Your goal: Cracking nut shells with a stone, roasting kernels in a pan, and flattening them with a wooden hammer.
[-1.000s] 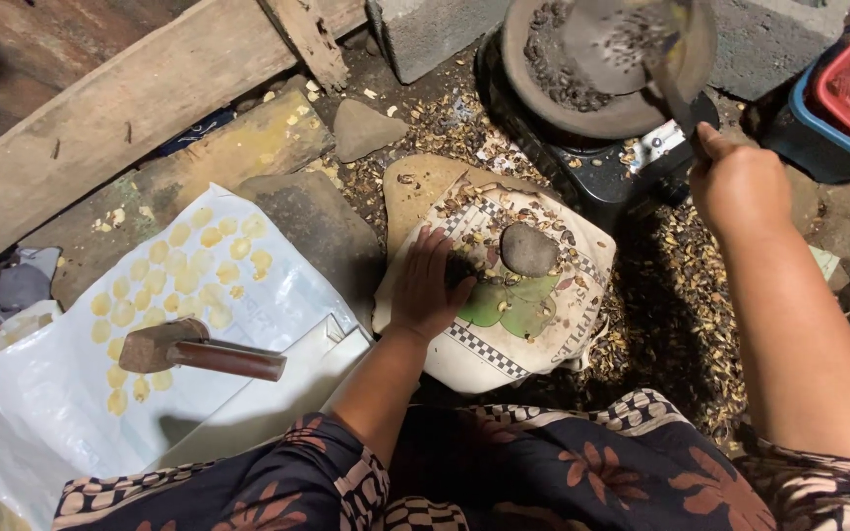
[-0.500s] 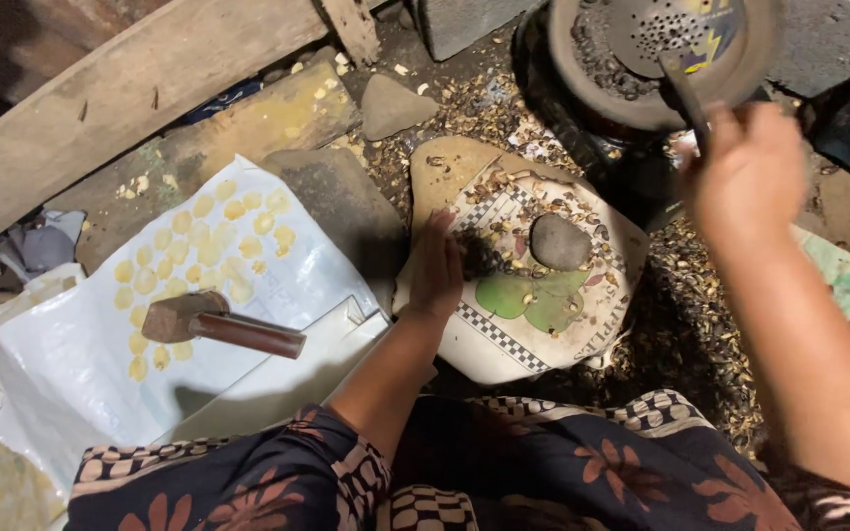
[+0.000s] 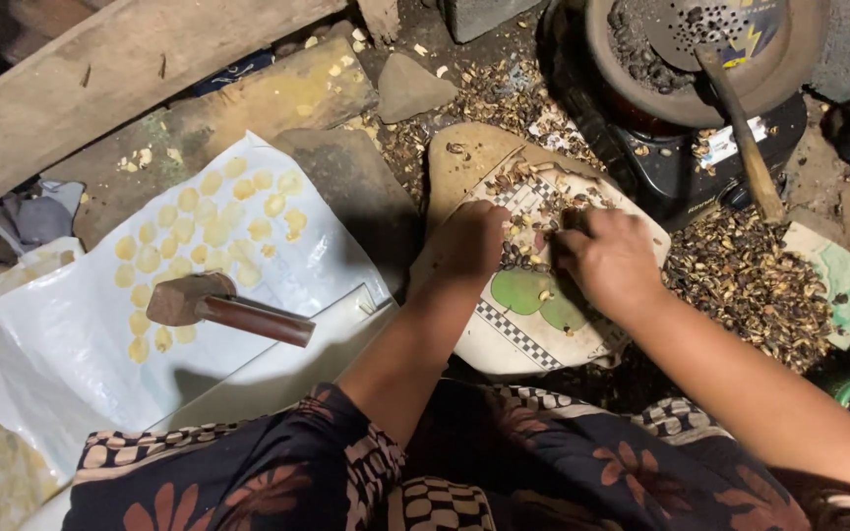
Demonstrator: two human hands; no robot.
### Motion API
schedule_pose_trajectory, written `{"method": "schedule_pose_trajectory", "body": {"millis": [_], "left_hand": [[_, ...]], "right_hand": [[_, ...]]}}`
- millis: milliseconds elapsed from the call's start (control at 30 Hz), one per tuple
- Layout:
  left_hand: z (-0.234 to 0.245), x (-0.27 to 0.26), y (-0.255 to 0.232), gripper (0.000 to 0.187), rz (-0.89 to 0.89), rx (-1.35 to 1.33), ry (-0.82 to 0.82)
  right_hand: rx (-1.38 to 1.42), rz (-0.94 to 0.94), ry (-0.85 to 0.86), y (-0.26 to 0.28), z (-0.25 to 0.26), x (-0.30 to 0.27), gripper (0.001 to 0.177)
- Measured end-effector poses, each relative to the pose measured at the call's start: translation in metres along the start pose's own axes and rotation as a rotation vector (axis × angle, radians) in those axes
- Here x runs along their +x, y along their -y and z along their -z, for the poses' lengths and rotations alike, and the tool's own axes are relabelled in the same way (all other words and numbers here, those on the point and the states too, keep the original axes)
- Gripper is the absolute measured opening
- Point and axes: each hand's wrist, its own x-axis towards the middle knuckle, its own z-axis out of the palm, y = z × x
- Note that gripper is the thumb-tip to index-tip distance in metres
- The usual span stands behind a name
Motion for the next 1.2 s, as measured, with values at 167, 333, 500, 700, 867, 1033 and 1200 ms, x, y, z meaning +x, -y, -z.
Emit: {"method": "schedule_pose_trajectory", "body": {"millis": [167,333,500,700,867,1033,1200], "left_hand": [[-0.008,0.002,0.002,0.016,0.012,0.107,0.104],[-0.009,0.002,0.021,0.013,-0.068,-0.088,-0.019],[-0.013,0.006,0.041,0.013,0.105,-0.412,-0.139],[-0.028,0.003,0.088,0.013,0.240,-0.476,-0.050],[-0.032,-0.014,0.075,0.005,0.196,-0.370,0.108],[-0.036,-0.023,0.066,0.008,0.058,-0.239,0.065],[-0.040,-0.024,0.064,0.008,0.168,-0.117,0.179]], "right_hand": [[0.239,0.058,0.034,-0.019,-0.120,0.013,0.024],[0.381,-0.059,0.240,0.014,-0.042,0.030,0.021],[0.458,0.054,0.053,0.011,-0.068,0.036,0.012],[0.577,-0.195,0.102,-0.021,-0.071,0.063,0.012],[0.522,-0.072,0.009,-0.019,-0.084,0.084,0.015],[0.400,-0.095,0.146,-0.007,-0.059,0.088,0.026],[0.480,0.152,0.024,-0.002,-0.094,0.079,0.014]]}}
